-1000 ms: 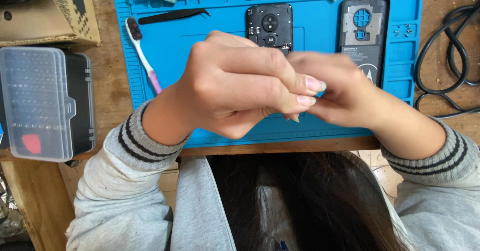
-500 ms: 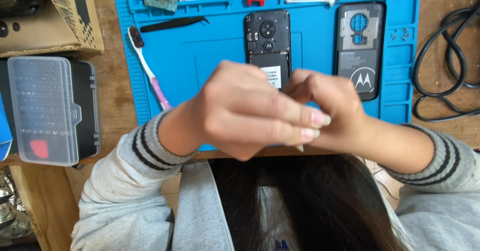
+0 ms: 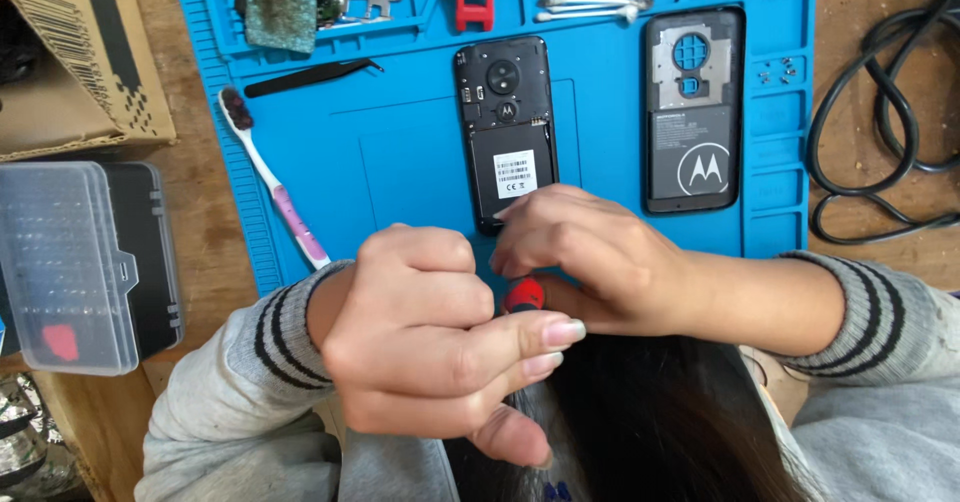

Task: The person uses a screwdriver to remove screws from the back of a disassembled smartphone. They then use a red plastic pry tool to separate the phone's back cover from the main body. The person continues to unscrew components and handle small parts on a blue work mat.

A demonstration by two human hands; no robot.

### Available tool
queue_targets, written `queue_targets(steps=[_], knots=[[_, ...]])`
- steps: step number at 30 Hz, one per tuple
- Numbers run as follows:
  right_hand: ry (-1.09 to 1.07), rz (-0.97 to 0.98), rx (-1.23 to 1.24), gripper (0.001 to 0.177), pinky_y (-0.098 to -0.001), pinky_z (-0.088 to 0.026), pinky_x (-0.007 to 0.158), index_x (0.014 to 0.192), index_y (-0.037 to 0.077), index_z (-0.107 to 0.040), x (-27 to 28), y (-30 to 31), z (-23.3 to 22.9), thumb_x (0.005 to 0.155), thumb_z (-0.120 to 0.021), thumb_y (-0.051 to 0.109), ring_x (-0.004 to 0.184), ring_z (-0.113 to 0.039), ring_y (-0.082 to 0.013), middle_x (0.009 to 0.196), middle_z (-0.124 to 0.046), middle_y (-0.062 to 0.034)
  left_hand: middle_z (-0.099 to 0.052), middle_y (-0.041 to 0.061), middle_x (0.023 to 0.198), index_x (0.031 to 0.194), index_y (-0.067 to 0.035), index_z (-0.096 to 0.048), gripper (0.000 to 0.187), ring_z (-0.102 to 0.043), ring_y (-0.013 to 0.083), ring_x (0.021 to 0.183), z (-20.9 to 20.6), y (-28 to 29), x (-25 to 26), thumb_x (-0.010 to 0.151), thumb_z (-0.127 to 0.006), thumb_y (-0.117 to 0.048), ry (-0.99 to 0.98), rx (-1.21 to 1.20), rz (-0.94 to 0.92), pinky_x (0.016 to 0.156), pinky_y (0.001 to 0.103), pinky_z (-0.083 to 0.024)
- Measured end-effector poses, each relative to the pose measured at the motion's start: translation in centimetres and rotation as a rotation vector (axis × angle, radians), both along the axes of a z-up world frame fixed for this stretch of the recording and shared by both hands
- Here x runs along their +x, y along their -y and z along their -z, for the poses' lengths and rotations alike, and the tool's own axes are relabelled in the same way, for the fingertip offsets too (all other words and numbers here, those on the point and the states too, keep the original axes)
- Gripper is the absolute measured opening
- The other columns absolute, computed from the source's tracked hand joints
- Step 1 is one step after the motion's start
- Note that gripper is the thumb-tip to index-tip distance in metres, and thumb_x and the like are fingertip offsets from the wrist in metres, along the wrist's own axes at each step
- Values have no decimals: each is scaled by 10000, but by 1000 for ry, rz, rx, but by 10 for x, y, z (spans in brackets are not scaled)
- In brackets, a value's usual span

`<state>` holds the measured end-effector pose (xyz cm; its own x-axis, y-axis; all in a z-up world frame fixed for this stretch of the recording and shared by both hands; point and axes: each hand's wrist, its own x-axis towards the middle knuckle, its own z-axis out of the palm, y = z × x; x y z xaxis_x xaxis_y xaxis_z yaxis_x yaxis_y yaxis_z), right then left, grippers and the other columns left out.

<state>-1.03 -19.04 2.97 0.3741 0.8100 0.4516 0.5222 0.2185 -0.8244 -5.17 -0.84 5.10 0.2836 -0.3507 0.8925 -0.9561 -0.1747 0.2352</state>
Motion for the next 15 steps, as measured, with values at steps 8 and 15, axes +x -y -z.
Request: queue_targets(steps=[8,15], knots=[[-71,-103,18,240,-480,-614,912,1040,-89,-551,2,0,-9,981,-421,104,906,-696,-365,994,-656,-193,-708,139,861,736,-26,-668,371,-482,95,439,-1,0,1,984,-552,-278,-17,-17,72,434,269,-237],[-109,49,25,138,-397,-631,860,882,-39,-518,-2,0,-12,900,-584,80,773,-628,-282,853,-595,-167,-711,144,869,709,-46,-644,358,-485,96,441,-1,5,-1,989,-544,-246,-17,-36,77,436,272,-248]])
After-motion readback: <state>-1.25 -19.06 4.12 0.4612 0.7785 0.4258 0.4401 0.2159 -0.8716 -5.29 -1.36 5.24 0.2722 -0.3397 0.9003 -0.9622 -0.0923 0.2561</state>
